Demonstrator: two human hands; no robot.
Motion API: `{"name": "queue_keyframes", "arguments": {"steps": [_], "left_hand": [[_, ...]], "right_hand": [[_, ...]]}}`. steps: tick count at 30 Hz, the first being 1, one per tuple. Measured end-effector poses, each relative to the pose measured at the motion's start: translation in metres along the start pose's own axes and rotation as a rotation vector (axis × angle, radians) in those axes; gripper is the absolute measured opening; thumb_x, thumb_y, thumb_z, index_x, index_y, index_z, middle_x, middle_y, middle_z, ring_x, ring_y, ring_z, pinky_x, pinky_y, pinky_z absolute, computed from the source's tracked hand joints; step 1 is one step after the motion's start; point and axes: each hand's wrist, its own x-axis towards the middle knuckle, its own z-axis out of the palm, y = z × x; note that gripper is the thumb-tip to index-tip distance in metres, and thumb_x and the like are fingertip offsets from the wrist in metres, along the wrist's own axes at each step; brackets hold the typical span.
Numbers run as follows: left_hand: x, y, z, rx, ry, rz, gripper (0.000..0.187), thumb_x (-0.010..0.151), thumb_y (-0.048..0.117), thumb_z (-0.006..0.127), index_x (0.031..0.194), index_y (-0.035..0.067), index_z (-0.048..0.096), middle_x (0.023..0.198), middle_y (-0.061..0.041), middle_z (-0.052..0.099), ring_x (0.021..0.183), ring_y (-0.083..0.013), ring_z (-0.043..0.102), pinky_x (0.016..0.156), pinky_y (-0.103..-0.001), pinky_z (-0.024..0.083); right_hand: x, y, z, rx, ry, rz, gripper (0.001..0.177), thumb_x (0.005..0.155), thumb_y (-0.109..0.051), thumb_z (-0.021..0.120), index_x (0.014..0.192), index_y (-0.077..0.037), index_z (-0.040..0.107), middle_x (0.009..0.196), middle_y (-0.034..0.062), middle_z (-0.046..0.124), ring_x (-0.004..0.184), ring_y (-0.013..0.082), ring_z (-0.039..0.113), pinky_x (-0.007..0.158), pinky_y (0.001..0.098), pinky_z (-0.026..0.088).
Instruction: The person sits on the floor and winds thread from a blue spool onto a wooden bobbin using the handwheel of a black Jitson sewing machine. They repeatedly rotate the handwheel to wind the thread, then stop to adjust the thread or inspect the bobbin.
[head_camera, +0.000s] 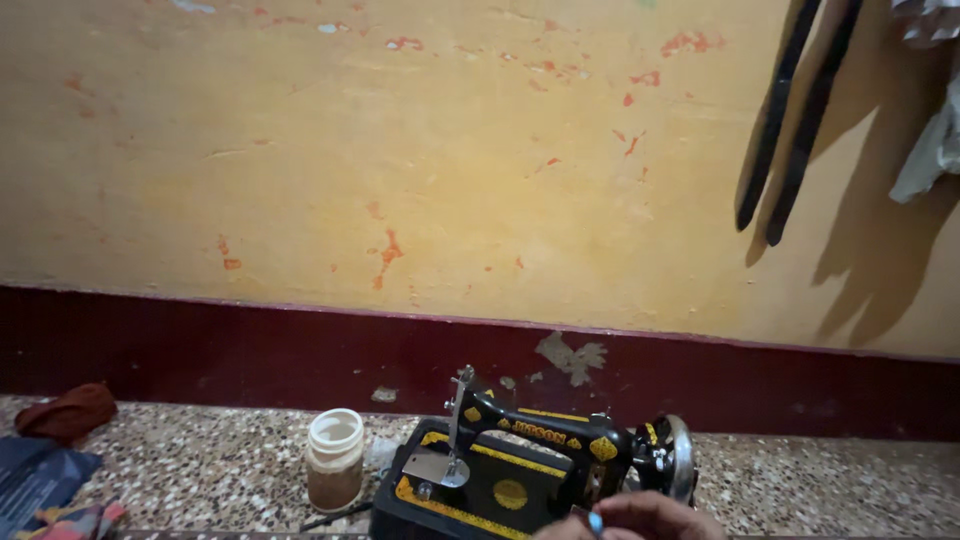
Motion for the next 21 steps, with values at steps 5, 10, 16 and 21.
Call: {"name": "queue_keyframes", "arguments": {"steps": [5,10,16,21], "left_hand": [[-0.015,0.020,-0.026,-0.026,0.152,-0.014,0.020,0.101,0.025,0.060,0.093,0.007,0.067,0.084,-0.010,0.070,0.081,-0.0227,0.075,0.072,-0.038,0.057],[-0.004,0.007,0.003,-0.076,0.128,-0.048,0.020,0.101,0.025,0.061,0.092,0.007,0.066,0.083,-0.011,0.069,0.080,-0.0250,0.074,0.070,-0.039,0.056],[-0.011,0.018,0.008,-0.077,0.122,0.048,0.020,0.100,0.025,0.061,0.091,0.008,0.065,0.082,-0.012,0.068,0.078,-0.0277,0.074,0.068,-0.040,0.054],[-0.034,0.037,-0.024,-0.149,0.290,0.015,0.020,0.100,0.025,0.060,0.091,0.007,0.063,0.079,-0.012,0.067,0.075,-0.0306,0.072,0.066,-0.041,0.052]], "right_hand": [[-0.012,-0.003,-0.010,0.243,-0.104,0.213,0.033,0.077,0.004,0.074,0.111,0.007,0.076,0.104,0.0236,0.080,0.099,0.0340,0.083,0.097,0.0480,0.065],[0.001,0.024,0.003,0.102,0.118,-0.119,0.031,0.072,0.014,0.081,0.101,0.009,0.075,0.098,0.0241,0.085,0.098,0.0314,0.083,0.091,0.0483,0.068],[-0.017,0.007,0.000,-0.110,0.144,-0.021,0.030,0.074,0.011,0.081,0.102,0.002,0.073,0.095,0.0195,0.086,0.094,0.0259,0.084,0.086,0.0390,0.067],[-0.035,-0.029,0.019,-0.060,0.012,0.063,0.031,0.074,0.008,0.082,0.104,0.001,0.074,0.095,0.0164,0.087,0.075,0.0186,0.075,0.059,0.0304,0.057]]}}
